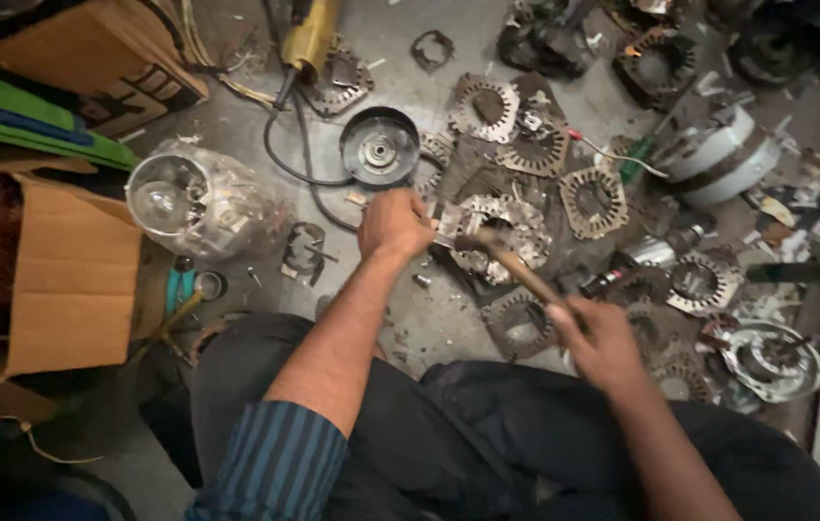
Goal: The person sits on the floor of a scrap workshop and uses a hammer to strike and break apart electric motor stators and laminated cores scattered on the ground, working through the pile of motor parts one at a time. Other workers nearby handle similar motor components.
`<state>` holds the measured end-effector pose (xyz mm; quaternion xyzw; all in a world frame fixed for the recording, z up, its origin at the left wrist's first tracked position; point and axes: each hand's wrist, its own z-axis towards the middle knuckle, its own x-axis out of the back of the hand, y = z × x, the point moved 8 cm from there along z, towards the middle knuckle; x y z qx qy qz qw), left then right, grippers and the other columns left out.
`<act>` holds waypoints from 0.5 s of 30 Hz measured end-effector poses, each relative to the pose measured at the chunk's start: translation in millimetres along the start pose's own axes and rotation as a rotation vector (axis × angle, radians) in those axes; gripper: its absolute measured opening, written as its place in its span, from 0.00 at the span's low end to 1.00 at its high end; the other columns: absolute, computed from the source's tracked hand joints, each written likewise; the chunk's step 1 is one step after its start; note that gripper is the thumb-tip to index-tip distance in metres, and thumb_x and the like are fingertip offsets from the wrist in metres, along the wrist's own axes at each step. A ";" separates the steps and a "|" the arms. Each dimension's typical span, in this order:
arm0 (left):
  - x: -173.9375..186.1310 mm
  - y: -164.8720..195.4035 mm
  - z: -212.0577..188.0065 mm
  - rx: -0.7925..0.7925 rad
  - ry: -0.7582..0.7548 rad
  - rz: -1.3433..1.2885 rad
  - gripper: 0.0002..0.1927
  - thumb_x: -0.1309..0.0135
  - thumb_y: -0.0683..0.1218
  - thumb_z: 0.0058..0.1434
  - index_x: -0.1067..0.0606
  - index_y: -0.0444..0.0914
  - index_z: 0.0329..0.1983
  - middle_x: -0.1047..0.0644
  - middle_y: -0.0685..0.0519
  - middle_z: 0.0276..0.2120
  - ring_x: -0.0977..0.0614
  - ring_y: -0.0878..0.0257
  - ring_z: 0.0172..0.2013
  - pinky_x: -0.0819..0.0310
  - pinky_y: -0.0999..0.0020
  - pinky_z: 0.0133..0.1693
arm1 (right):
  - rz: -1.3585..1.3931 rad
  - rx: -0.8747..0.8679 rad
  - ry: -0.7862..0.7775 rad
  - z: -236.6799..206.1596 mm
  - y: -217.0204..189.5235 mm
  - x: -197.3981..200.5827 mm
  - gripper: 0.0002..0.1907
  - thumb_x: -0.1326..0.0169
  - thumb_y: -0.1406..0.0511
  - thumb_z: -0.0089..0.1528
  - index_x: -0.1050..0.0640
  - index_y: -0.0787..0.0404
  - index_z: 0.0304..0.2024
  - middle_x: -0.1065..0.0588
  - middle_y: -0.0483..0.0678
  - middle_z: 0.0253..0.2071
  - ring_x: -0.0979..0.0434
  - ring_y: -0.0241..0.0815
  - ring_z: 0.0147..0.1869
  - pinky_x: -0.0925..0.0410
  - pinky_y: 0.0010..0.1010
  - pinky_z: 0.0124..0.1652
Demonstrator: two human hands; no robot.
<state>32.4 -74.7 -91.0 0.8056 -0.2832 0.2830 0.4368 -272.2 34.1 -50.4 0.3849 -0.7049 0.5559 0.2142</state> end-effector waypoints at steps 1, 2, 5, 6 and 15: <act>0.7 1.0 -0.8 -0.010 -0.006 0.015 0.12 0.29 0.51 0.48 0.17 0.46 0.34 0.17 0.49 0.40 0.17 0.49 0.45 0.23 0.54 0.47 | -0.134 -0.130 -0.024 1.1 5.6 -5.5 0.26 0.50 0.46 0.65 0.19 0.62 0.38 0.24 0.60 0.25 0.22 0.61 0.31 0.31 0.47 0.33; 1.4 2.6 -1.1 -0.023 -0.004 0.029 0.13 0.29 0.51 0.47 0.17 0.46 0.34 0.17 0.48 0.40 0.17 0.49 0.45 0.23 0.54 0.48 | -0.187 -0.161 -0.027 1.3 2.9 -7.5 0.25 0.50 0.46 0.65 0.19 0.60 0.40 0.23 0.61 0.26 0.22 0.63 0.33 0.30 0.49 0.35; -1.3 2.3 -2.1 -0.035 -0.016 0.065 0.12 0.29 0.53 0.49 0.17 0.47 0.35 0.17 0.48 0.41 0.17 0.49 0.46 0.23 0.54 0.48 | -0.317 -0.234 -0.035 0.3 -7.9 -4.5 0.26 0.51 0.44 0.64 0.18 0.56 0.43 0.22 0.61 0.29 0.21 0.66 0.37 0.30 0.54 0.39; -1.9 1.1 -2.1 -0.031 -0.012 0.055 0.13 0.29 0.53 0.49 0.17 0.47 0.35 0.17 0.48 0.41 0.17 0.49 0.46 0.23 0.54 0.48 | -0.350 -0.248 -0.044 -2.2 -10.7 0.1 0.26 0.51 0.43 0.64 0.17 0.56 0.41 0.22 0.60 0.29 0.21 0.65 0.37 0.30 0.54 0.39; 18.8 25.5 -21.6 -0.161 0.067 0.041 0.16 0.29 0.54 0.48 0.17 0.45 0.37 0.17 0.48 0.39 0.16 0.50 0.43 0.23 0.54 0.46 | 0.142 0.188 0.304 -29.2 -26.4 53.3 0.28 0.50 0.46 0.66 0.25 0.64 0.30 0.32 0.52 0.21 0.31 0.47 0.24 0.37 0.39 0.29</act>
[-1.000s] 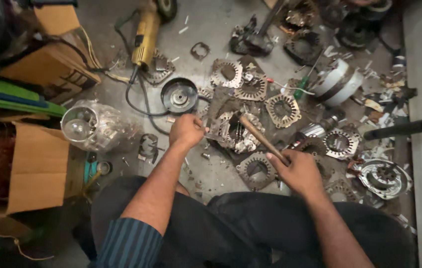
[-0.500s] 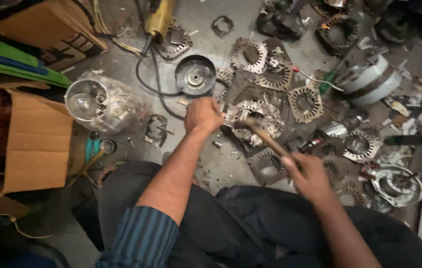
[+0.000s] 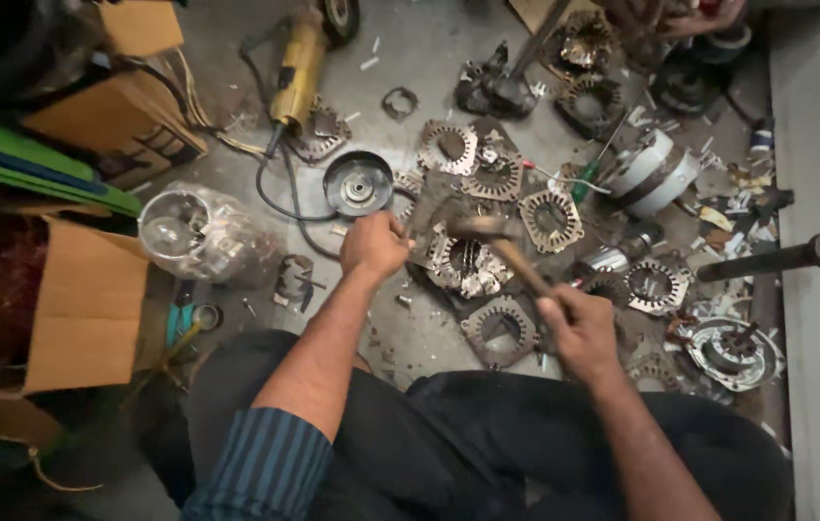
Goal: The person sits on the floor of a scrap workshop and uses a hammer to strike and break apart electric motor stators and laminated cores scattered on the ground, working through the pile of motor parts one at a time. Other workers nearby handle similar motor components.
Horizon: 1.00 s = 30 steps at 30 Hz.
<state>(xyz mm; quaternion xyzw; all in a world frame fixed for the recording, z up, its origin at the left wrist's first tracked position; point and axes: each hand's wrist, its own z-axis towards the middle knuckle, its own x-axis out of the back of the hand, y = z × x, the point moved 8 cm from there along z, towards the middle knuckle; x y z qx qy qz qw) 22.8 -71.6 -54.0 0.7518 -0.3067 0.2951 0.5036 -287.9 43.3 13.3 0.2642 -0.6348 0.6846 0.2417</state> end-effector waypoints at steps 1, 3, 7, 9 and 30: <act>9.0 9.9 -4.5 -0.042 0.041 0.001 0.15 0.29 0.53 0.49 0.18 0.44 0.37 0.17 0.48 0.39 0.16 0.49 0.43 0.23 0.54 0.45 | 0.109 0.056 0.036 -3.7 -0.8 6.8 0.29 0.50 0.46 0.67 0.28 0.66 0.28 0.35 0.50 0.20 0.35 0.45 0.25 0.39 0.37 0.29; 27.1 29.0 -13.2 -0.091 0.095 -0.062 0.14 0.30 0.52 0.51 0.18 0.43 0.38 0.17 0.49 0.37 0.16 0.50 0.41 0.23 0.56 0.43 | 0.458 0.107 0.063 -14.8 0.8 19.1 0.29 0.50 0.45 0.67 0.28 0.64 0.29 0.34 0.46 0.23 0.35 0.38 0.28 0.41 0.32 0.30; 69.7 68.8 -29.6 -0.210 0.229 -0.212 0.11 0.34 0.49 0.57 0.20 0.42 0.40 0.16 0.51 0.34 0.15 0.53 0.37 0.24 0.59 0.39 | 0.888 0.180 0.183 -18.1 2.8 42.8 0.25 0.46 0.48 0.65 0.28 0.64 0.31 0.33 0.45 0.26 0.36 0.36 0.30 0.43 0.26 0.31; 92.1 90.3 -48.8 -0.393 0.377 -0.197 0.09 0.34 0.46 0.59 0.20 0.40 0.40 0.17 0.50 0.34 0.16 0.51 0.37 0.26 0.58 0.39 | 0.898 0.191 0.289 -18.0 2.6 53.7 0.21 0.46 0.52 0.63 0.29 0.64 0.33 0.34 0.47 0.27 0.36 0.37 0.29 0.42 0.27 0.31; 142.0 136.3 -116.7 -0.978 0.727 -0.338 0.10 0.39 0.36 0.64 0.29 0.40 0.36 0.17 0.54 0.39 0.15 0.54 0.48 0.28 0.57 0.54 | 0.719 0.371 0.307 -15.2 -51.0 85.6 0.19 0.47 0.56 0.61 0.26 0.67 0.30 0.30 0.55 0.38 0.32 0.45 0.44 0.33 0.39 0.55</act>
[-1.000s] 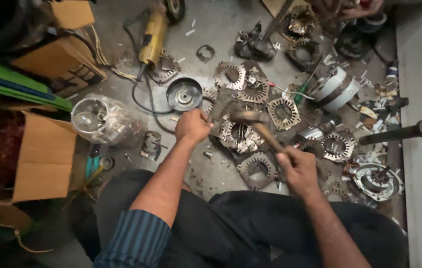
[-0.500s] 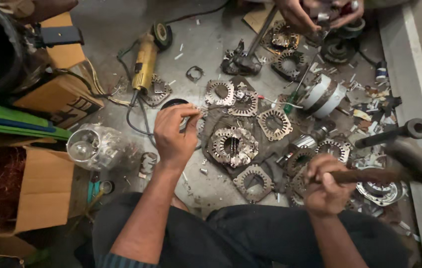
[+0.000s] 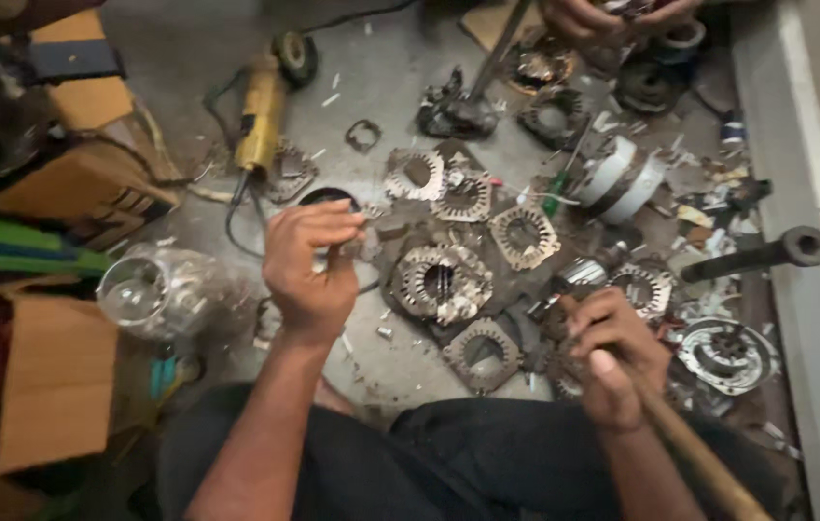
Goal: The person sits on the floor of a scrap workshop and uses a hammer to strike and break apart electric motor stators and laminated cores scattered on the ground, working through the pile of motor parts one at a time. Other workers nearby handle similar motor components.
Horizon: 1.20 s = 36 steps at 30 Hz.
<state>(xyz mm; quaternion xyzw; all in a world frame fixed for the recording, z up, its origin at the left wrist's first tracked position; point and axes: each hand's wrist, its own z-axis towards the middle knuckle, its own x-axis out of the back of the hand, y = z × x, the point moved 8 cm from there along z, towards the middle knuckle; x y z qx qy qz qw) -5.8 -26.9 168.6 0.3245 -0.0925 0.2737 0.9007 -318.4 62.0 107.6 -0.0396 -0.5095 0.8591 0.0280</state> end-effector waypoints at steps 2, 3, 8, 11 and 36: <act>-0.7 1.5 0.8 0.001 0.001 -0.020 0.11 0.38 0.35 0.63 0.30 0.40 0.36 0.18 0.55 0.39 0.15 0.55 0.48 0.28 0.57 0.54 | -0.066 0.003 -0.028 2.7 -0.5 -3.4 0.18 0.47 0.55 0.61 0.25 0.65 0.31 0.29 0.54 0.39 0.30 0.46 0.46 0.32 0.42 0.58; -2.8 3.5 1.9 -0.014 -0.021 -0.017 0.11 0.39 0.34 0.62 0.29 0.40 0.36 0.17 0.55 0.39 0.15 0.55 0.48 0.28 0.57 0.54 | -0.099 0.007 -0.039 4.3 0.1 -5.3 0.18 0.48 0.55 0.61 0.24 0.65 0.30 0.29 0.54 0.39 0.30 0.46 0.46 0.33 0.41 0.57; -5.9 10.8 5.7 -0.053 -0.068 -0.021 0.12 0.41 0.32 0.59 0.29 0.40 0.35 0.17 0.55 0.39 0.15 0.54 0.47 0.28 0.57 0.53 | -0.188 0.000 -0.068 10.6 5.0 -7.8 0.19 0.50 0.55 0.62 0.24 0.64 0.29 0.26 0.52 0.36 0.28 0.45 0.44 0.34 0.39 0.52; -3.2 9.8 2.9 -0.047 -0.056 0.028 0.11 0.42 0.32 0.59 0.28 0.40 0.36 0.17 0.54 0.40 0.15 0.54 0.48 0.28 0.55 0.56 | -0.202 0.006 -0.068 10.0 2.4 -6.6 0.19 0.50 0.55 0.62 0.24 0.64 0.28 0.26 0.53 0.36 0.28 0.46 0.44 0.35 0.37 0.48; 1.8 -119.4 -52.3 0.656 0.278 -0.593 0.08 0.49 0.34 0.76 0.34 0.31 0.54 0.24 0.48 0.49 0.20 0.62 0.48 0.25 0.68 0.54 | -0.276 -0.109 -0.106 -12.3 16.4 -3.5 0.20 0.52 0.57 0.68 0.21 0.64 0.30 0.22 0.49 0.31 0.23 0.40 0.37 0.32 0.32 0.41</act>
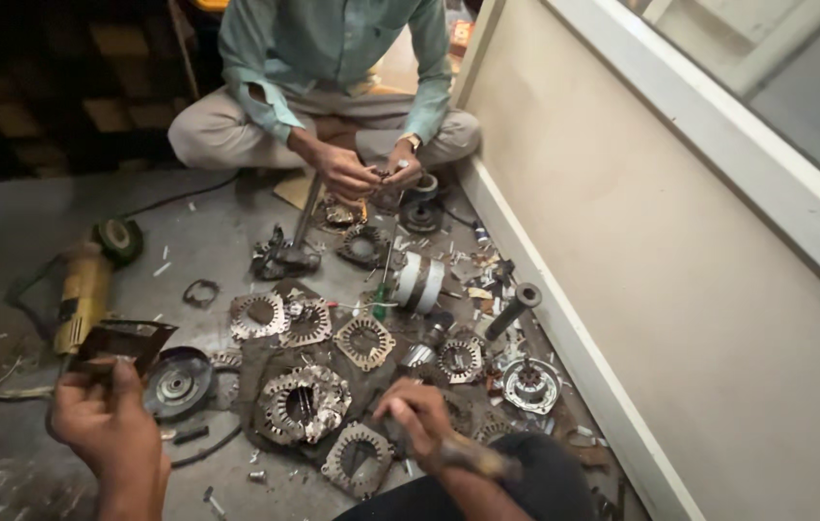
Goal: The person sits on the floor of a scrap workshop and uses a hammer to strike and break apart electric motor stators and laminated cores scattered on the ground, working through the pile of motor parts one at a time. Other workers nearby handle similar motor components.
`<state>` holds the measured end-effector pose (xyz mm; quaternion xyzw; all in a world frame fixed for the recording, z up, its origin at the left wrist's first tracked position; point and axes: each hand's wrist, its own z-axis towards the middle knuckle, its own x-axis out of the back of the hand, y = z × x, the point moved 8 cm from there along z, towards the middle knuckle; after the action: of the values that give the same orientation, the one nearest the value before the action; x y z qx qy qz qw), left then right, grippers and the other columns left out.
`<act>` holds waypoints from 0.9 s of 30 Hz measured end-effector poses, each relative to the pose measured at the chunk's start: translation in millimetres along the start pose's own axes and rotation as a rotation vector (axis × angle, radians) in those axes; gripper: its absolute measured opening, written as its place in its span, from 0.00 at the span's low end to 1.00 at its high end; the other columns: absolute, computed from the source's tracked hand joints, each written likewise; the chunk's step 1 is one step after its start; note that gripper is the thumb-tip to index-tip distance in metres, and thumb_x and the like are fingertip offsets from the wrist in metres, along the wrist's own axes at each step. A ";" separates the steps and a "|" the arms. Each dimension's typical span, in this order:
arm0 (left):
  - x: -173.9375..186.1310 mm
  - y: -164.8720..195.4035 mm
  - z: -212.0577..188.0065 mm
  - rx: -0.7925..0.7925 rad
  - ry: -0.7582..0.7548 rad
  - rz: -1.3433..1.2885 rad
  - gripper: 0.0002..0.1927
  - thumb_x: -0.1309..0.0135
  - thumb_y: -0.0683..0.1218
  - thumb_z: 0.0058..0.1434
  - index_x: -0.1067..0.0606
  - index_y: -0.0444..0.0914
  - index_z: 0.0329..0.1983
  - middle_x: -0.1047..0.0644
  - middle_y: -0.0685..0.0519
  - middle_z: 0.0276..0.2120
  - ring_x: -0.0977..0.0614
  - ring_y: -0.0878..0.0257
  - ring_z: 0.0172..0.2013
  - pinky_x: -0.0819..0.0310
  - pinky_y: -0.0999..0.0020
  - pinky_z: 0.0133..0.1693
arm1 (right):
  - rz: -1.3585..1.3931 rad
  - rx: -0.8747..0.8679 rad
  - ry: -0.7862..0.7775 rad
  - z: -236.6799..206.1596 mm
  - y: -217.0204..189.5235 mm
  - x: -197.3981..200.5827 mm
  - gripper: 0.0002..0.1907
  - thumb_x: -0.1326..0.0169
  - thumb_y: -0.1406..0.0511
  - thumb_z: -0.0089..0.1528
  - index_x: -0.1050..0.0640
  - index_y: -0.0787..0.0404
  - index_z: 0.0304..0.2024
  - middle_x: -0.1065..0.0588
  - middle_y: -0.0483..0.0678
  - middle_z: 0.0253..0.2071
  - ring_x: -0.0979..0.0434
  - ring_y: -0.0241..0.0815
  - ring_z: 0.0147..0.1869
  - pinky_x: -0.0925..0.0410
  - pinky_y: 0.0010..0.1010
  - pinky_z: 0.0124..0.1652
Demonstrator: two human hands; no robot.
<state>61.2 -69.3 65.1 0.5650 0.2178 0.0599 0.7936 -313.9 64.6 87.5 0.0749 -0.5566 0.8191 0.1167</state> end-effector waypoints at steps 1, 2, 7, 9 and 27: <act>-0.1 -9.8 -0.1 0.059 0.001 -0.073 0.09 0.50 0.35 0.75 0.34 0.33 0.55 0.23 0.49 0.49 0.19 0.62 0.47 0.23 0.68 0.51 | 0.022 -0.089 -0.001 -9.7 14.5 -6.6 0.22 0.52 0.56 0.69 0.21 0.64 0.29 0.23 0.47 0.28 0.24 0.38 0.34 0.32 0.31 0.38; 4.2 -18.9 1.5 0.117 0.007 -0.139 0.10 0.50 0.36 0.74 0.34 0.34 0.56 0.22 0.49 0.49 0.17 0.62 0.45 0.22 0.69 0.49 | 0.032 -0.222 0.062 -20.7 33.1 -8.4 0.23 0.50 0.54 0.68 0.21 0.63 0.26 0.25 0.45 0.25 0.27 0.36 0.31 0.34 0.30 0.34; 15.8 -55.6 11.1 0.226 0.070 -0.272 0.12 0.45 0.39 0.72 0.33 0.36 0.55 0.24 0.52 0.44 0.18 0.62 0.39 0.23 0.70 0.43 | 0.057 -0.589 0.069 -68.9 93.8 -41.4 0.29 0.44 0.49 0.66 0.24 0.62 0.18 0.30 0.40 0.17 0.33 0.30 0.21 0.40 0.28 0.24; 19.0 -58.9 13.2 0.237 0.093 -0.243 0.12 0.44 0.40 0.73 0.33 0.36 0.55 0.24 0.51 0.42 0.18 0.62 0.39 0.25 0.70 0.41 | 0.018 -0.664 0.035 -78.9 102.8 -52.7 0.28 0.43 0.50 0.65 0.24 0.63 0.18 0.30 0.41 0.16 0.33 0.31 0.21 0.40 0.29 0.24; 5.7 -53.7 7.6 0.237 0.022 -0.055 0.08 0.44 0.37 0.69 0.30 0.34 0.48 0.23 0.51 0.44 0.22 0.67 0.42 0.28 0.72 0.45 | 0.067 0.161 -0.243 -41.9 -107.0 -59.8 0.13 0.36 0.66 0.61 0.27 0.69 0.37 0.27 0.53 0.29 0.26 0.46 0.35 0.34 0.39 0.35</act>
<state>61.4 -93.0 15.9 0.6479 0.2476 0.0180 0.7201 -226.7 134.9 152.6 0.1640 -0.5012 0.8495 0.0149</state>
